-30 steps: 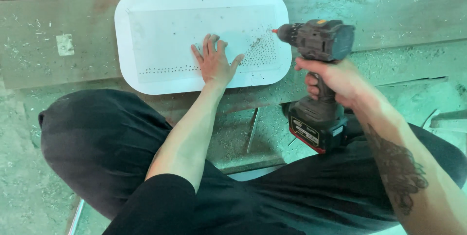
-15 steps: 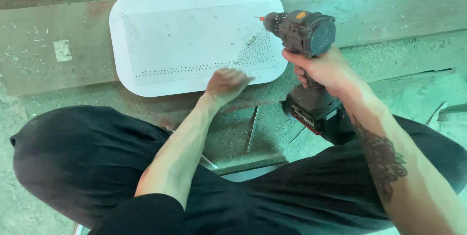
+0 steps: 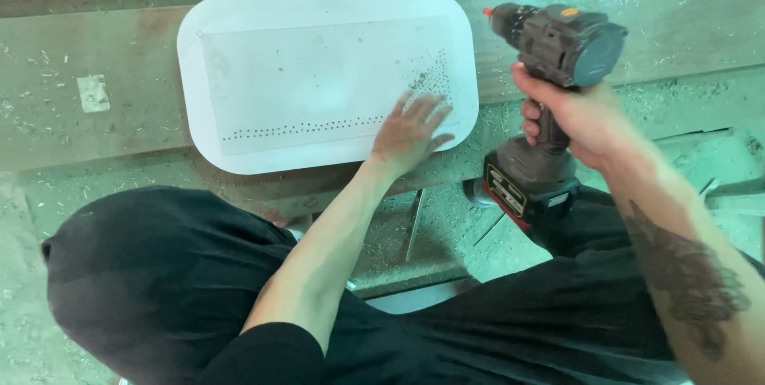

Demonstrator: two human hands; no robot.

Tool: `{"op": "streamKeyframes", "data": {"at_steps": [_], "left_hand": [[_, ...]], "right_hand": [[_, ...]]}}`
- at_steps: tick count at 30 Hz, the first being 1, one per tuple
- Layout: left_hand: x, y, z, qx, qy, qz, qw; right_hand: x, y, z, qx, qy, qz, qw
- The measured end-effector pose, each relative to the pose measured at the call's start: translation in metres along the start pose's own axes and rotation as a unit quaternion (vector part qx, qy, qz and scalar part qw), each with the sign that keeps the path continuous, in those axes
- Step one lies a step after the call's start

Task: Drilling multiple holes into a panel using a template and a power drill

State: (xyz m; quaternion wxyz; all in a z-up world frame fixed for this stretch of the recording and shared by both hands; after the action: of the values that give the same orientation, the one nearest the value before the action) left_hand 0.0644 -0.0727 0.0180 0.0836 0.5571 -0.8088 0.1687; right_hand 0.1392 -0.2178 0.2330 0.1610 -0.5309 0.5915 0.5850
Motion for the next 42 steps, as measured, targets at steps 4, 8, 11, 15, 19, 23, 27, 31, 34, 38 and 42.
{"op": "streamKeyframes", "data": {"at_steps": [4,8,11,15,19,23,27,31,34,38,42], "left_hand": [[-0.063,0.011,-0.001,0.027,-0.029,-0.241,0.970],[-0.081,0.026,-0.037,0.151,-0.049,-0.237,0.959],[-0.084,0.027,-0.043,0.176,-0.059,-0.203,0.962],[-0.091,0.033,-0.038,0.156,-0.035,-0.183,0.970],[-0.089,0.036,-0.039,0.185,-0.043,-0.163,0.968],[-0.086,0.034,-0.047,0.194,-0.053,-0.178,0.963],[-0.090,0.034,-0.045,0.188,-0.054,-0.190,0.962],[-0.092,0.035,-0.041,0.199,-0.052,-0.196,0.959],[-0.095,0.037,-0.035,0.212,-0.046,-0.199,0.956],[-0.096,0.038,-0.033,0.227,-0.047,-0.199,0.952],[-0.097,0.038,-0.032,0.230,-0.053,-0.195,0.952]], "right_hand": [[-0.030,0.007,-0.008,-0.068,0.021,-0.030,0.997],[-0.029,-0.014,-0.016,-0.080,0.044,0.000,0.996],[-0.019,-0.040,-0.016,-0.088,0.137,-0.036,0.986],[-0.002,-0.074,-0.008,-0.088,0.268,-0.053,0.958],[-0.010,-0.081,0.001,-0.089,0.350,-0.019,0.932],[-0.007,-0.085,0.007,-0.101,0.328,0.003,0.939],[-0.003,-0.084,0.024,-0.148,0.311,0.035,0.938],[0.001,-0.079,0.041,-0.170,0.306,0.046,0.936],[-0.007,-0.085,0.061,-0.216,0.347,-0.015,0.912],[-0.008,-0.087,0.069,-0.224,0.353,-0.015,0.909],[-0.011,-0.088,0.073,-0.226,0.357,-0.014,0.906]]}}
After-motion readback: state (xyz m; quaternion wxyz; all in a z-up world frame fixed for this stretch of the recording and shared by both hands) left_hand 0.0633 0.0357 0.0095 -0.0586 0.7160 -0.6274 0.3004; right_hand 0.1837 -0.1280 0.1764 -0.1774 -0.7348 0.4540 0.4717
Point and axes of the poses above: each hand's wrist, its own y-axis away from the middle knuckle, its own z-axis out of the palm, x = y × z, the point moved 5 cm from there along -y, towards the middle knuckle, and after that the axes turned 1 degree about -z, right-handed, at the moved point
